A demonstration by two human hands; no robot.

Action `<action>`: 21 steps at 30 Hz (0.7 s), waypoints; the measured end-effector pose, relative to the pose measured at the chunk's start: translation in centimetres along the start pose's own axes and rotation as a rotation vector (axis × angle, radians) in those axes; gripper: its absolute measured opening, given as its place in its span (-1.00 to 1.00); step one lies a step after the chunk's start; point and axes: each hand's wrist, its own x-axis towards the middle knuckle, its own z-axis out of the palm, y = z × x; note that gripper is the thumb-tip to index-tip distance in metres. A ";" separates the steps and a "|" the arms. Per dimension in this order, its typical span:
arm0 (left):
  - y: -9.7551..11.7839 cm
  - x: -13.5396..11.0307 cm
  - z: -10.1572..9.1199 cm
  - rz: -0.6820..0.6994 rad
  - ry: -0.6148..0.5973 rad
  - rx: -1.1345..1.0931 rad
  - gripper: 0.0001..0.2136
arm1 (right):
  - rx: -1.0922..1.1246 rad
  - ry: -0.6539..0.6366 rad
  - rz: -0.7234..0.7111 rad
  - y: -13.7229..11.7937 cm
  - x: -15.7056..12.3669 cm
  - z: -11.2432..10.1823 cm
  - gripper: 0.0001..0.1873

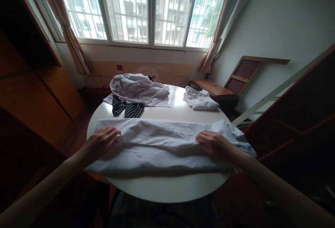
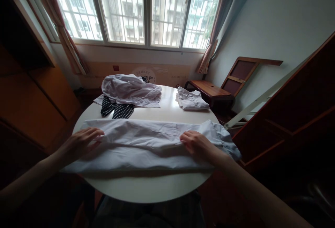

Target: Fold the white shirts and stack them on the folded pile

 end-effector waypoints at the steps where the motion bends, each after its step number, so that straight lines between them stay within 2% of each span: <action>1: 0.3 0.3 0.2 0.011 0.017 -0.002 -0.85 | -0.014 0.020 -0.009 -0.5 0.2 0.4 -0.79; 6: 1.4 2.5 1.0 0.118 0.056 0.013 -0.85 | -0.015 0.137 -0.121 -3.4 2.3 2.3 -0.49; 10: 2.7 2.9 1.7 0.228 -0.008 0.015 -0.86 | 0.028 0.180 -0.185 -4.5 4.0 3.1 -0.70; 12: 3.7 2.5 2.1 0.275 0.020 0.023 -0.86 | 0.090 0.176 -0.133 -4.3 4.5 2.9 -0.78; 14: 5.0 2.1 2.5 0.339 0.052 -0.007 -0.86 | 0.166 0.186 -0.019 -3.8 4.9 2.3 -0.79; 17: 6.4 2.3 2.8 0.424 0.027 -0.127 -0.84 | 0.295 0.199 0.140 -2.9 5.5 0.8 -0.78; 19: 6.6 2.9 2.7 0.394 0.001 -0.170 -0.78 | 0.374 0.203 0.193 -2.4 6.0 -0.2 -0.76; 21: 6.2 3.6 2.3 0.303 -0.022 -0.154 -0.72 | 0.420 0.208 0.229 -2.1 6.5 -1.0 -0.74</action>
